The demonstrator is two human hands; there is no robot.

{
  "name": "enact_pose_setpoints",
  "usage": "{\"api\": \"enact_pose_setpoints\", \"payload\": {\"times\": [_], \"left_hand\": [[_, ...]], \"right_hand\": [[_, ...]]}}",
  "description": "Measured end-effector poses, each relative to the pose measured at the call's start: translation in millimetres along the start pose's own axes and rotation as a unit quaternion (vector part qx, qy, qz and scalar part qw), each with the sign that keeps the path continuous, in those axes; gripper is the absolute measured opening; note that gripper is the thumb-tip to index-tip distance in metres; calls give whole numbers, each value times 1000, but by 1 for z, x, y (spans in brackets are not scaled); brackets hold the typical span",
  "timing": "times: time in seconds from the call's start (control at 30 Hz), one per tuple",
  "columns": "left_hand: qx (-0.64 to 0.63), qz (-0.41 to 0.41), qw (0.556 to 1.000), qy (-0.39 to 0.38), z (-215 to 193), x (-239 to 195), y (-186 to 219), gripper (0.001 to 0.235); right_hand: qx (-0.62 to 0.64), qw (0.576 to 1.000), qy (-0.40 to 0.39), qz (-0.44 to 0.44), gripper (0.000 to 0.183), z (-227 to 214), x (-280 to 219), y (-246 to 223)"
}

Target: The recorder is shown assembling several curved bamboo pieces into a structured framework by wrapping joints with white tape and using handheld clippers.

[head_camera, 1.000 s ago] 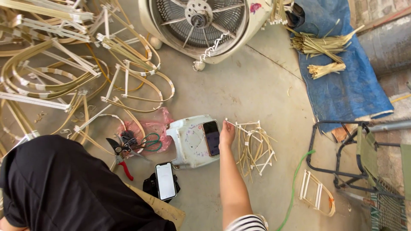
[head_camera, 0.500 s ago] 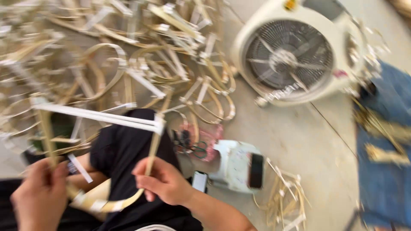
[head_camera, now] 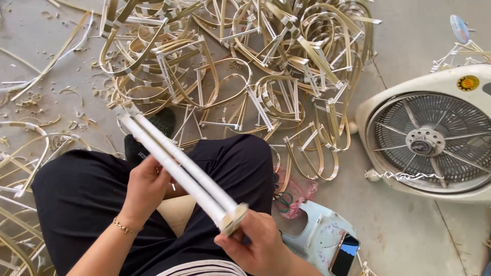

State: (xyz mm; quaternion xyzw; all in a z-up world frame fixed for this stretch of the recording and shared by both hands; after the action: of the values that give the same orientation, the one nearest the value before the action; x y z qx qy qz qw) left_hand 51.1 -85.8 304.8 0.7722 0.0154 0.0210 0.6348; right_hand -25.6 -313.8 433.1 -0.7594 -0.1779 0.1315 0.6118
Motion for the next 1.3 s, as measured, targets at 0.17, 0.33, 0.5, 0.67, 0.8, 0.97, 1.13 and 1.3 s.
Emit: {"api": "enact_pose_setpoints", "payload": {"times": [0.17, 0.33, 0.5, 0.67, 0.8, 0.97, 1.13, 1.3], "left_hand": [[19, 16, 999, 33, -6, 5, 14, 17], [-79, -4, 997, -4, -4, 7, 4, 19], [-216, -62, 972, -69, 15, -3, -16, 27], [-384, -34, 918, -91, -2, -4, 17, 23], [-397, 10, 911, -107, -24, -5, 47, 21], [-109, 21, 991, -78, -68, -8, 104, 30], [87, 103, 983, -121, -60, -26, 121, 30], [90, 80, 983, -139, -47, -33, 102, 30]], "right_hand": [[-100, 993, 43, -36, 24, -1, 6, -8], [-29, 990, 135, 4, 34, -31, 3, 38], [208, 961, 169, -65, 39, -39, 24, 76], [441, 867, 192, 129, 43, -9, 44, 148], [450, 863, 48, 225, 46, 43, 39, 172], [81, 937, -228, 251, 34, 77, 30, 76], [-179, 963, 53, -193, 35, 44, 78, -73], [-86, 993, -1, -79, 35, 60, 85, 8]]}}
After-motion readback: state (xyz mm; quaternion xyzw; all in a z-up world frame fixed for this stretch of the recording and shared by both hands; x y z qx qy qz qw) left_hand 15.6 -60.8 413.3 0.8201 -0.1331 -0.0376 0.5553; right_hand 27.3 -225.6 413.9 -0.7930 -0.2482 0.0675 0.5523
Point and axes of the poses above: each hand's wrist, its own x-axis towards the middle knuckle, its own z-axis out of the palm, y = z × x, the point moved 9 cm from there along x, towards the middle knuckle, and after that the axes turned 9 degrees about z, right-handed, at the moved point
